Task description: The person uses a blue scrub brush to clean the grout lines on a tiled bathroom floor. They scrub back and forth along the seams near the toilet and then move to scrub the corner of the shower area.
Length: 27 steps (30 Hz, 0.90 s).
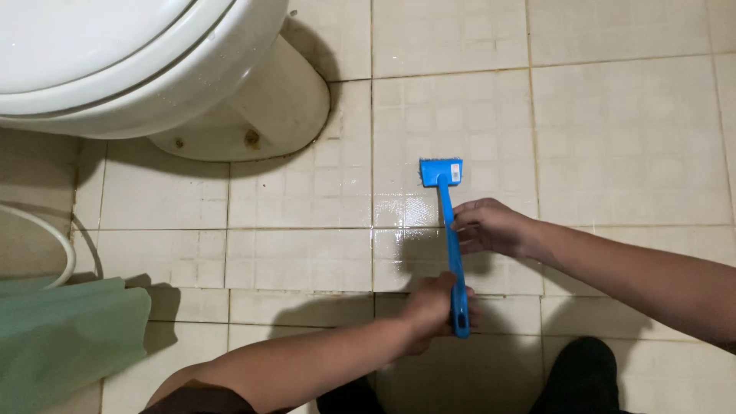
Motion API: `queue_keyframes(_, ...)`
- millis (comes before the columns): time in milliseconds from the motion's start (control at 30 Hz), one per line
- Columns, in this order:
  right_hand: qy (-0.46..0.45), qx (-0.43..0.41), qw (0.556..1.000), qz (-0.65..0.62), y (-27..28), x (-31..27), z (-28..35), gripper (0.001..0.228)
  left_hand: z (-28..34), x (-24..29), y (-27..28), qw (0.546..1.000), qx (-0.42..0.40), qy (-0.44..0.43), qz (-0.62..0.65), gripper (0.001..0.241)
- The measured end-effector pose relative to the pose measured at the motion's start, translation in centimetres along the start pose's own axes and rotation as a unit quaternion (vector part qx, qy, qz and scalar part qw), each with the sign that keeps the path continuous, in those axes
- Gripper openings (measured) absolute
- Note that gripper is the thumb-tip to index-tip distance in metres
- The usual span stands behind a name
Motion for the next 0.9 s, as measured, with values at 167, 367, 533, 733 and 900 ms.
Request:
queue_keyframes(167,0.036,-0.006,0.999,-0.003,0.7,-1.3,-1.2,0.03,-1.5,0.8,0.5,1.0,-0.008,-0.015,-0.004,0.052)
queue_keyframes(367,0.055,-0.009,0.998,-0.025,0.7,-2.6,-1.8,0.031,-3.6,1.2,1.3,0.999,-0.017,-0.035,0.014,0.054)
queue_keyframes(533,0.062,0.003,0.997,-0.043,1.2,-3.6,-1.5,0.031,-2.8,3.6,1.4,0.997,-0.042,-0.06,-0.005,0.055)
queue_keyframes(733,0.08,0.027,0.994,-0.074,4.6,-3.9,0.0,0.018,-4.0,4.5,-0.6,0.997,-0.061,-0.053,-0.019,0.047)
queue_keyframes(900,0.086,0.043,0.991,-0.096,7.8,-3.8,1.5,0.017,-4.8,5.6,-3.1,0.993,-0.095,-0.047,-0.045,0.051)
Point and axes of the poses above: each hand's wrist, its own z-axis away from the middle knuckle, its own y-axis out of the back of the hand, x = y × z, the point moved 10 cm from there along -z, towards the middle knuckle, and after that the axes turned 15 degrees about -z, right-handed, at the moved point
